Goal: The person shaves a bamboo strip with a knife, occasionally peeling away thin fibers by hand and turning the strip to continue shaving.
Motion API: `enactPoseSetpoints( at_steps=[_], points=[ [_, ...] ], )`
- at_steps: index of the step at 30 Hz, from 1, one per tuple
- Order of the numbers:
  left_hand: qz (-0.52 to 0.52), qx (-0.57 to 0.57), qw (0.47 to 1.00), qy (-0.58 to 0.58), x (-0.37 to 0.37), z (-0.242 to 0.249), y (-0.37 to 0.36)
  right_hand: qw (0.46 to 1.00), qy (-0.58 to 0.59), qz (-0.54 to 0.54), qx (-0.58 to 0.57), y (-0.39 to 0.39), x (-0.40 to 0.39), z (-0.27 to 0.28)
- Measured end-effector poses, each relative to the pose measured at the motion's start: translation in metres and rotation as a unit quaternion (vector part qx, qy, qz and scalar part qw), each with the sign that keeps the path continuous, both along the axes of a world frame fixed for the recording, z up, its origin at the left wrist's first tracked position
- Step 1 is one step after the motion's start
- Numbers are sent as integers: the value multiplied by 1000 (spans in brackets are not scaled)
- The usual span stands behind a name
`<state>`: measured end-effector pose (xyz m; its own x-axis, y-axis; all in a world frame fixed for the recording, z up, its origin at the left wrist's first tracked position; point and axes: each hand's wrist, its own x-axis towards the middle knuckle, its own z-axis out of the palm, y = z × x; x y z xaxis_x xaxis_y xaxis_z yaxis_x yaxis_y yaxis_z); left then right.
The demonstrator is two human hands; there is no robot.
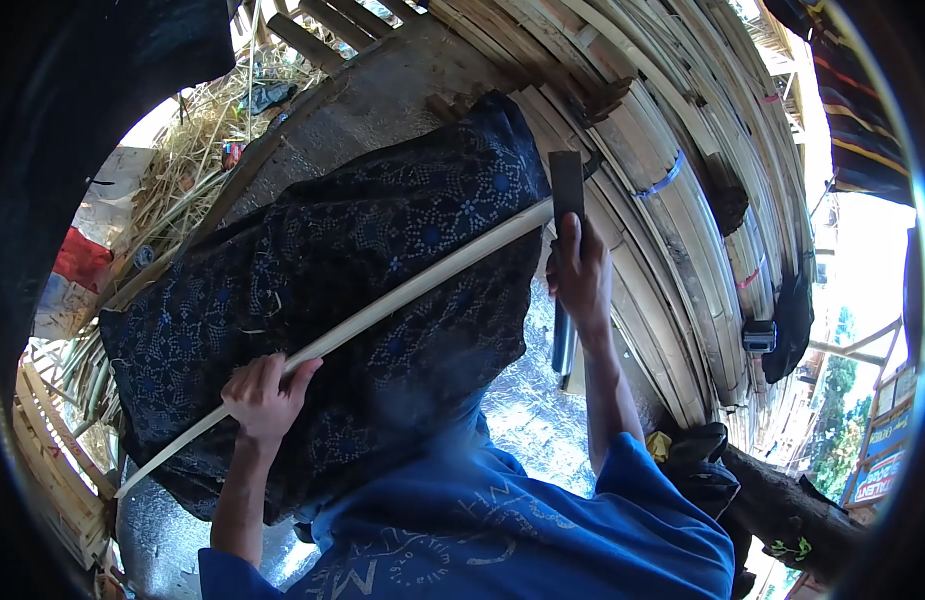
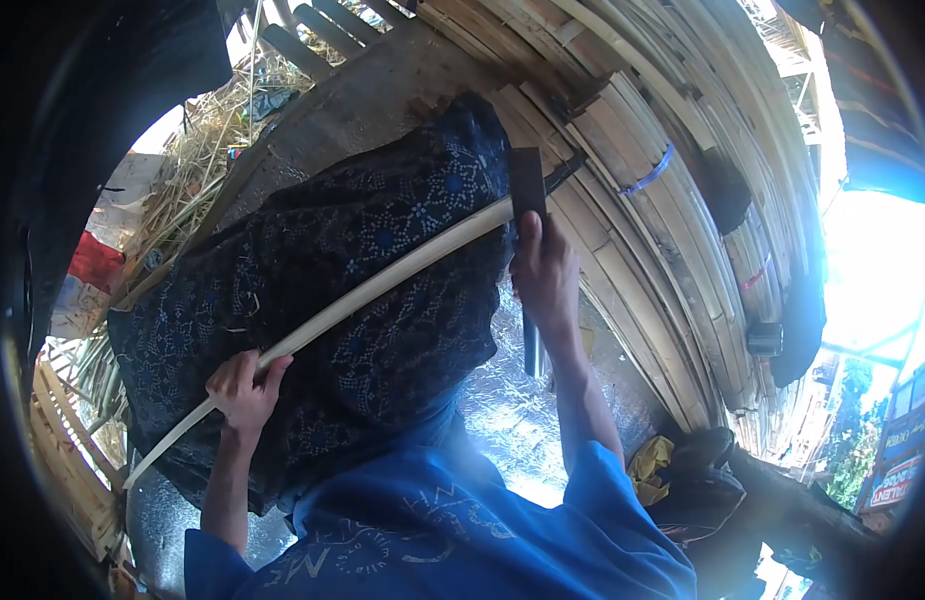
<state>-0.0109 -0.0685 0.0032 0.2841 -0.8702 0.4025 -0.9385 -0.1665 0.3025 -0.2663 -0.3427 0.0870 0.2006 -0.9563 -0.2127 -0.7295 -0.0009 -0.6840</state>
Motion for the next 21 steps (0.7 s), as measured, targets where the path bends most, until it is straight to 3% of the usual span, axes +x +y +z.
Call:
enactPoseSetpoints(
  at_steps=[3, 4, 5, 10, 17, 21],
  points=[
    [12, -9, 1000, 3, 0, -2, -1, 1000, -11, -27, -1, 3, 6, -6],
    [15, -13, 1000, 4, 0, -2, -3, 999, -28, -15, 9, 16, 13, -7],
    [18, -17, 1000, 5, -1, -2, -3, 998, -21, 19, -53, 24, 11, -20],
    [7, -16, 1000, 6, -1, 0, -2, 999, 15, 50, -16, 26, 6, -3],
    [15, -11, 1000, 4, -1, 1, -2, 997, -53, -61, -17, -4, -1, -11],
    [5, 14, 1000, 17, 1, 3, -1, 994, -104, -32, 0, -5, -6, -7]
  ],
)
